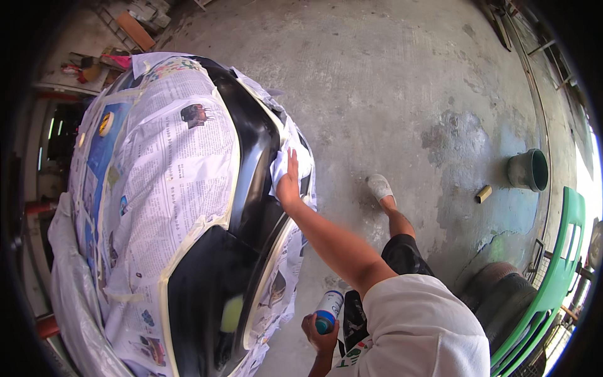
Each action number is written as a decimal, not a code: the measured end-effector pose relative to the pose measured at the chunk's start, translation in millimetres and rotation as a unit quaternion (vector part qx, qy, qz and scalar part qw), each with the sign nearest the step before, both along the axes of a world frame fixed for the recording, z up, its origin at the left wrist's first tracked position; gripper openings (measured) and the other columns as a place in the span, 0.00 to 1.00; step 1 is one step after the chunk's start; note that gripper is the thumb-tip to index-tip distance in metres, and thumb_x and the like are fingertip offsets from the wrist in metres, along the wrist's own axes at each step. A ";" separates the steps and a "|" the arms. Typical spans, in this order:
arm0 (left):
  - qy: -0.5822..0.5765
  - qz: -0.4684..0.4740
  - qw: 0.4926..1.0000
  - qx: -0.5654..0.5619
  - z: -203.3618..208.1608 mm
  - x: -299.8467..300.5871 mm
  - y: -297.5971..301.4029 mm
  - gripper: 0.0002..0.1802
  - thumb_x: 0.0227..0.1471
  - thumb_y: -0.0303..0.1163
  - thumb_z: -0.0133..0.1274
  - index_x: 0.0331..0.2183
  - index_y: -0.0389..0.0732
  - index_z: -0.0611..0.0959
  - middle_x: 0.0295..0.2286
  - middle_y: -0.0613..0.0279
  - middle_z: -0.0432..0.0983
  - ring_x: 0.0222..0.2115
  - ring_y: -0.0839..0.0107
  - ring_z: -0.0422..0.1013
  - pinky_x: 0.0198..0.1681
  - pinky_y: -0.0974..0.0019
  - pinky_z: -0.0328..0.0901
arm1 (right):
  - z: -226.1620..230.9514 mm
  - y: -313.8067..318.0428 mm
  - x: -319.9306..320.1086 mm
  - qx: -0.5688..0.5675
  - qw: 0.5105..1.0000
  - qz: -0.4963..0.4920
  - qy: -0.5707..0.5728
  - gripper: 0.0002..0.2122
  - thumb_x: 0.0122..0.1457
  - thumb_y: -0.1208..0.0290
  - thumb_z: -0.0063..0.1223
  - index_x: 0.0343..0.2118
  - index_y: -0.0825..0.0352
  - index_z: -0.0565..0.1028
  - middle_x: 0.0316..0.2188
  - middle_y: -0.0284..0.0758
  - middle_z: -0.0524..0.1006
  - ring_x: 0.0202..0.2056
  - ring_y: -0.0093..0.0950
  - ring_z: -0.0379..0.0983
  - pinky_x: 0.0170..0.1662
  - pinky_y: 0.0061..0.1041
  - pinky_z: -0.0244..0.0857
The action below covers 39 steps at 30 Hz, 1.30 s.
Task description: The person wipes a car hood with a cloth and spray can, then uses a paint sprayer to apply paint to the hood. The car is masked with newspaper and plastic sheeting. The person moves around the garage to retrieve tools and materials.
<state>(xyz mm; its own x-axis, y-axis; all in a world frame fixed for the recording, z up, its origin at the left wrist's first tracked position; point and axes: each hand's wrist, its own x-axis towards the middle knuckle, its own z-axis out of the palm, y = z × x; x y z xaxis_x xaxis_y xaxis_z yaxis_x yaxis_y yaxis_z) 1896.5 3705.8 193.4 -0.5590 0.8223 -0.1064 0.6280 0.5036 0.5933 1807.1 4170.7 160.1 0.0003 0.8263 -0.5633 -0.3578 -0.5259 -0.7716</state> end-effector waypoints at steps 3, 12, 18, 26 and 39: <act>0.015 0.002 1.000 0.004 1.6 1.1 -9.8 0.43 0.32 0.33 0.77 0.52 0.41 0.76 0.50 0.45 0.69 0.51 0.43 0.69 0.51 0.42 0.70 | 6.0 -39.6 6.7 0.042 0.998 0.048 0.019 0.29 0.73 0.60 0.24 0.76 0.57 0.43 0.72 0.40 0.56 0.69 0.39 0.56 0.70 0.36 0.51; 0.017 -0.026 0.999 0.039 33.8 -7.5 -19.9 0.43 0.34 0.32 0.76 0.54 0.41 0.76 0.51 0.45 0.69 0.52 0.44 0.68 0.54 0.44 0.68 | 32.6 -216.9 -46.8 -0.211 0.973 0.093 0.023 0.29 0.70 0.67 0.33 0.73 0.52 0.50 0.44 0.38 0.77 0.42 0.33 0.74 0.47 0.36 0.71; 0.017 -0.068 0.993 0.097 75.5 -15.7 6.1 0.44 0.33 0.31 0.76 0.54 0.41 0.75 0.51 0.46 0.69 0.52 0.44 0.69 0.55 0.46 0.69 | 196.3 -208.9 43.9 -0.242 0.859 0.214 0.398 0.23 0.72 0.55 0.39 0.63 0.61 0.70 0.56 0.42 0.76 0.56 0.43 0.74 0.61 0.50 0.68; -0.014 -0.123 0.961 0.249 149.1 -10.6 140.8 0.45 0.32 0.38 0.80 0.52 0.43 0.76 0.53 0.49 0.71 0.53 0.47 0.72 0.55 0.52 0.71 | 267.7 -35.1 247.9 -0.038 0.879 0.190 0.436 0.26 0.70 0.52 0.40 0.62 0.66 0.70 0.60 0.45 0.75 0.59 0.47 0.72 0.64 0.53 0.65; 0.019 -0.187 0.895 0.405 332.0 148.3 442.1 0.44 0.33 0.38 0.80 0.52 0.36 0.80 0.52 0.46 0.76 0.50 0.52 0.77 0.53 0.55 0.74 | 196.4 55.3 417.5 -0.130 0.850 0.270 0.432 0.31 0.69 0.42 0.40 0.63 0.63 0.70 0.59 0.42 0.76 0.57 0.42 0.74 0.63 0.47 0.65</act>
